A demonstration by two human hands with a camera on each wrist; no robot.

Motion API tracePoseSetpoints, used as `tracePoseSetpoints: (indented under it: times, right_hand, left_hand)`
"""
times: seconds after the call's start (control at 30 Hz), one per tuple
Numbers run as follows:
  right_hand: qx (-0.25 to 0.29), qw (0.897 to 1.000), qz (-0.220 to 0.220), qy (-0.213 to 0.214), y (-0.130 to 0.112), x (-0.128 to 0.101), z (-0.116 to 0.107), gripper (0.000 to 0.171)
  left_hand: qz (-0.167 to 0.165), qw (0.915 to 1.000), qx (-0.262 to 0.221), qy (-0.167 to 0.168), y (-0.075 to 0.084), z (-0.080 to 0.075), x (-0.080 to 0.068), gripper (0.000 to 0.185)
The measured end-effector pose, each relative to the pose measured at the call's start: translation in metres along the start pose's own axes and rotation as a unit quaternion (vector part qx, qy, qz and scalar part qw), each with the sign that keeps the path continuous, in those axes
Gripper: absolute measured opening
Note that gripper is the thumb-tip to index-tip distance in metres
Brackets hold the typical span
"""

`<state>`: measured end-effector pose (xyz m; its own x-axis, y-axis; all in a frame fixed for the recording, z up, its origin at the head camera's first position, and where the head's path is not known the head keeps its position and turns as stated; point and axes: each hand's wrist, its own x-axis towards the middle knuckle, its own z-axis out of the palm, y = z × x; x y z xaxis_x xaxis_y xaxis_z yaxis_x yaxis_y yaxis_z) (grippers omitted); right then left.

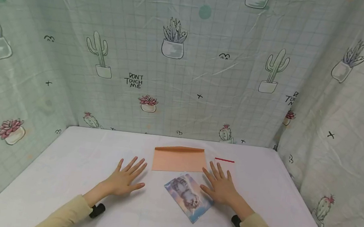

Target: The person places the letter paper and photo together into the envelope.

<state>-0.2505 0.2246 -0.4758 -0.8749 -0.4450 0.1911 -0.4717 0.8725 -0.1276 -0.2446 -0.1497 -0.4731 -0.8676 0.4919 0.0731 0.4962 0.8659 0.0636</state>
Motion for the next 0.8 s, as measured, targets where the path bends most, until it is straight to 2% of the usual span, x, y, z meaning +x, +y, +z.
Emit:
tracePoseSetpoints:
  times: [0.3,0.43,0.63,0.8]
  right_hand:
    - [-0.001,1.000,-0.005,-0.021,-0.001,0.008,0.003,0.065]
    - [-0.002,1.000,-0.014,-0.016,-0.001,0.011,0.004,0.065]
    - [-0.003,1.000,-0.025,-0.011,-0.002,0.014,0.005,0.065]
    - [0.000,1.000,-0.027,-0.009,-0.002,0.017,0.006,0.064]
  left_hand:
    - [0.002,0.9997,0.012,-0.019,0.000,0.001,0.006,0.073]
    - [0.004,0.9994,0.021,-0.027,0.000,0.000,0.009,0.072]
    - [0.021,0.9996,0.009,-0.019,0.001,-0.001,0.011,0.072]
    - [0.036,0.9992,0.010,-0.014,0.001,0.004,0.015,0.072]
